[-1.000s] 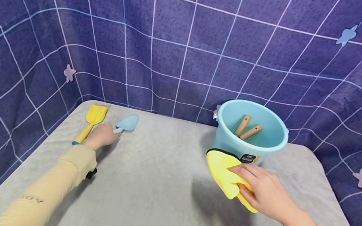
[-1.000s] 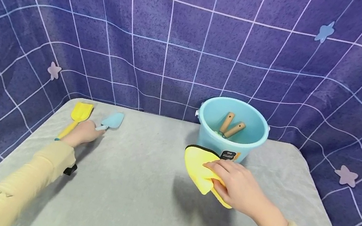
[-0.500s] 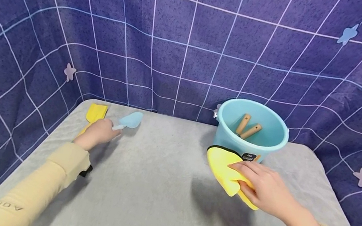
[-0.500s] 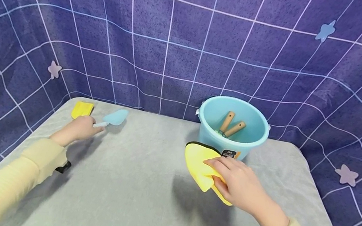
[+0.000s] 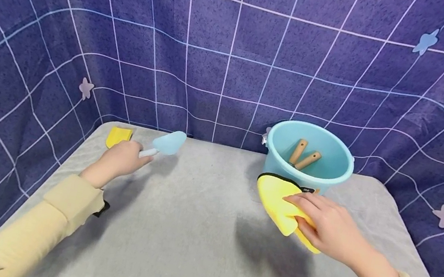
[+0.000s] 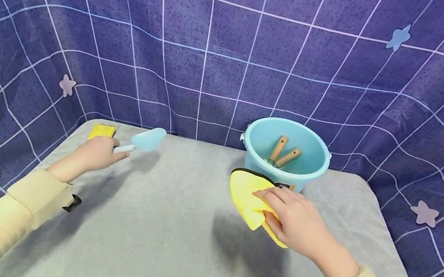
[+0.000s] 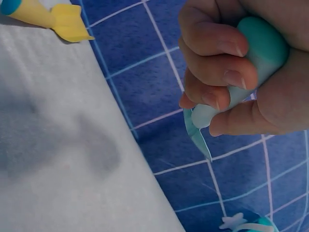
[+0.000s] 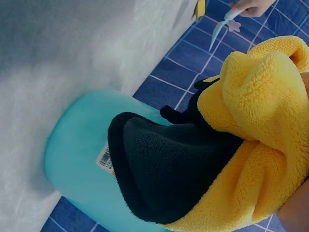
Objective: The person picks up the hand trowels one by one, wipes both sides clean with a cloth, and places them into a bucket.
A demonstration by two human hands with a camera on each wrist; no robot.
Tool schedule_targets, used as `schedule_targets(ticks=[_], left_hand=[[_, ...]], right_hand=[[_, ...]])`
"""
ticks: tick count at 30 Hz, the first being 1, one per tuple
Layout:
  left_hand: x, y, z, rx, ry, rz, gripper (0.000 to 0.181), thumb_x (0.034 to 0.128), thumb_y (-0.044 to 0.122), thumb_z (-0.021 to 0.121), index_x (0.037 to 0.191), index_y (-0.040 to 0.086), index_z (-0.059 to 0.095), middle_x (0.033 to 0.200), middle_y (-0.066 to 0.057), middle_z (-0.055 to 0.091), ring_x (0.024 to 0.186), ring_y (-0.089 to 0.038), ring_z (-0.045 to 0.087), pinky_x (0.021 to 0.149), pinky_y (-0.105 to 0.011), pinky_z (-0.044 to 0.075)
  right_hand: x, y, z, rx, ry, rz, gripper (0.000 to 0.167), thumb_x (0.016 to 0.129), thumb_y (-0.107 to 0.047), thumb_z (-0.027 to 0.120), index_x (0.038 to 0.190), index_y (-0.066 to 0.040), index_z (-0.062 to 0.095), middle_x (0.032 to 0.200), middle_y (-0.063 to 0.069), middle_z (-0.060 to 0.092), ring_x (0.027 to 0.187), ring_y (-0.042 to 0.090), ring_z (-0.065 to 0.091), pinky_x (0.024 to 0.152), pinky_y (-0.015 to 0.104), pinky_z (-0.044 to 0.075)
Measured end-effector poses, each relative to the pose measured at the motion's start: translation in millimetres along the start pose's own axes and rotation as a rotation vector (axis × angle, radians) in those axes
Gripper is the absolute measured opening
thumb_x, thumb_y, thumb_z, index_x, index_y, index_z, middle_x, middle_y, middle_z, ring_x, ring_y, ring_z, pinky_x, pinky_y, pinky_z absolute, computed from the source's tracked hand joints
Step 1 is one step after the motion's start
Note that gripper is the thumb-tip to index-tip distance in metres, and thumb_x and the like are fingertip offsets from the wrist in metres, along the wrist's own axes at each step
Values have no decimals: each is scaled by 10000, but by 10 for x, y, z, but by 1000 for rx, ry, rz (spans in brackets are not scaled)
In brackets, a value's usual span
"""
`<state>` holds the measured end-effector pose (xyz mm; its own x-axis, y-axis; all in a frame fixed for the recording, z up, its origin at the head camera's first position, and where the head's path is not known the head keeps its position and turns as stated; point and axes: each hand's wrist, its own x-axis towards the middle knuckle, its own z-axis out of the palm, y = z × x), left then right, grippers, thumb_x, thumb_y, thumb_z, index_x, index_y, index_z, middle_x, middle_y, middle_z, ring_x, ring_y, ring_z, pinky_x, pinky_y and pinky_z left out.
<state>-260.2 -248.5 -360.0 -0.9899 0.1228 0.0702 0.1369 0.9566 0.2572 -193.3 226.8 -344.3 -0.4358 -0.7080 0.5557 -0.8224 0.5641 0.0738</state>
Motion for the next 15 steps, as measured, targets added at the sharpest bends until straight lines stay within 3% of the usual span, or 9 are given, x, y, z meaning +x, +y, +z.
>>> schedule_targets(ticks=[7, 15], left_hand=[[-119, 145, -48, -1, 39, 43, 322, 883, 321, 620, 719, 48, 569, 627, -54, 487, 536, -212, 466, 459, -342, 354], [-284, 329, -84, 23, 83, 134, 285, 842, 316, 674, 702, 82, 594, 598, -10, 475, 524, -172, 440, 476, -325, 352]], right_hand=[[57, -37, -49, -24, 55, -31, 361, 846, -201, 450, 1147, -136, 639, 1078, -5, 634, 897, 219, 626, 717, 412, 510], [161, -113, -131, -58, 114, -56, 374, 860, -205, 410, 1129, -143, 661, 1061, -1, 636, 848, 211, 631, 632, 384, 509]])
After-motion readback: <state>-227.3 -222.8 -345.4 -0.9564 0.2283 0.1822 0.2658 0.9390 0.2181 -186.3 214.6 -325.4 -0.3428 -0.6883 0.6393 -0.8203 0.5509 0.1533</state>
